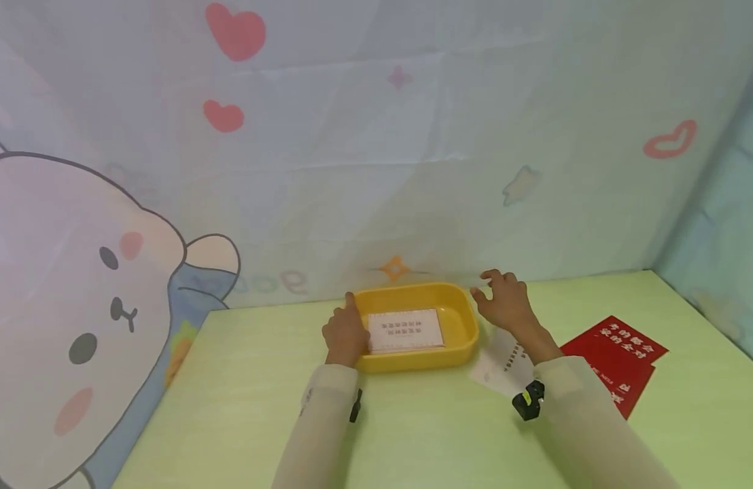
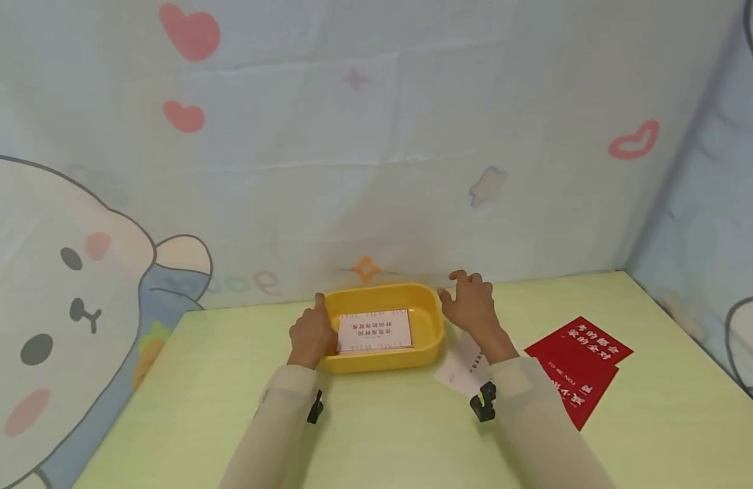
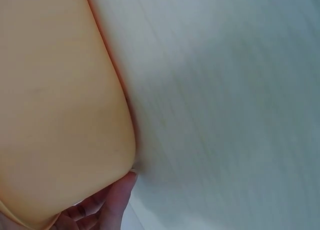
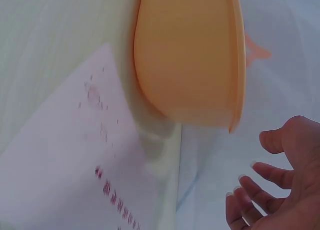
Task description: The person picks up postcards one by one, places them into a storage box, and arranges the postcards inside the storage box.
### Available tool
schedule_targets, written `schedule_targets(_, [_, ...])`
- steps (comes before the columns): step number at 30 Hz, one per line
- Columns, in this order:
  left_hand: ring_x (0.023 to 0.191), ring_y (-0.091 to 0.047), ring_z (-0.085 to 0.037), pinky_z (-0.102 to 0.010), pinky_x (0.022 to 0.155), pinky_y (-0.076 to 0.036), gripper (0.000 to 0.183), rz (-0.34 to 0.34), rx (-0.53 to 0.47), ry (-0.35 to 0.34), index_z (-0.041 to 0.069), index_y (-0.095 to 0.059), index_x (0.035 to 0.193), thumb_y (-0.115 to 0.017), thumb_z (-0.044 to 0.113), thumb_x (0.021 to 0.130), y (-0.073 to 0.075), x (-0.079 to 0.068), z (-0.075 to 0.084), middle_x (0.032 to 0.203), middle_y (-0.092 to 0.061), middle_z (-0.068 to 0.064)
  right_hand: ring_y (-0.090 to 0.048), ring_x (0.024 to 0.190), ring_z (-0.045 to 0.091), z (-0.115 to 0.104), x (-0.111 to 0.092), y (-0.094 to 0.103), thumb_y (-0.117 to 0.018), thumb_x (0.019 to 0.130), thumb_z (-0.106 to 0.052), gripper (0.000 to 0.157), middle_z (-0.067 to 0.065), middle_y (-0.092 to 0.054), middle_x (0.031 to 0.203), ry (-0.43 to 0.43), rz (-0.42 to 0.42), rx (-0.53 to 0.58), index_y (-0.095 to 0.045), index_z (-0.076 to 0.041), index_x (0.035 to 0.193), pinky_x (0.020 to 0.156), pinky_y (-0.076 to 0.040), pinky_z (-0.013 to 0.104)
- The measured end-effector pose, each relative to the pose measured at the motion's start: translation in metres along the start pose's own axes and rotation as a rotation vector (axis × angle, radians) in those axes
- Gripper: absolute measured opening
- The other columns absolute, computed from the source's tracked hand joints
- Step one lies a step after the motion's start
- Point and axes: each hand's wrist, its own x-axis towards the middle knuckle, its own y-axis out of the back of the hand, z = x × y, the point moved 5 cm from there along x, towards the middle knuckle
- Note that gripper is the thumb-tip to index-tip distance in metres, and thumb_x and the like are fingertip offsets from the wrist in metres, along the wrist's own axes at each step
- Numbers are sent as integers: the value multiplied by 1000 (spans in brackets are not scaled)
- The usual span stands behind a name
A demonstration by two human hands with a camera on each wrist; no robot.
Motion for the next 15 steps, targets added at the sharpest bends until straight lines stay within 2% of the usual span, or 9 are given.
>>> schedule_targets(8, [79,-63,-32,-47,74,-55,88,-8,4,17,13,-23,155,-74,14,83,4,3,-6,115,-63,-21,-40,115,62,24,-7,18,-58,97,-24,54,46,-43,124,-40,-75,-79,-44,12,134,95,-33,67])
schedule_targets(15, [79,-63,-31,-46,75,-55,89,-21,1,28,13,-23,155,-76,14,83,3,2,-7,116,-62,-20,-30,119,70,53,-14,27,-61,95,-29,64,48,-29,136,-176,-184,-139,-35,8,141,90,-39,73])
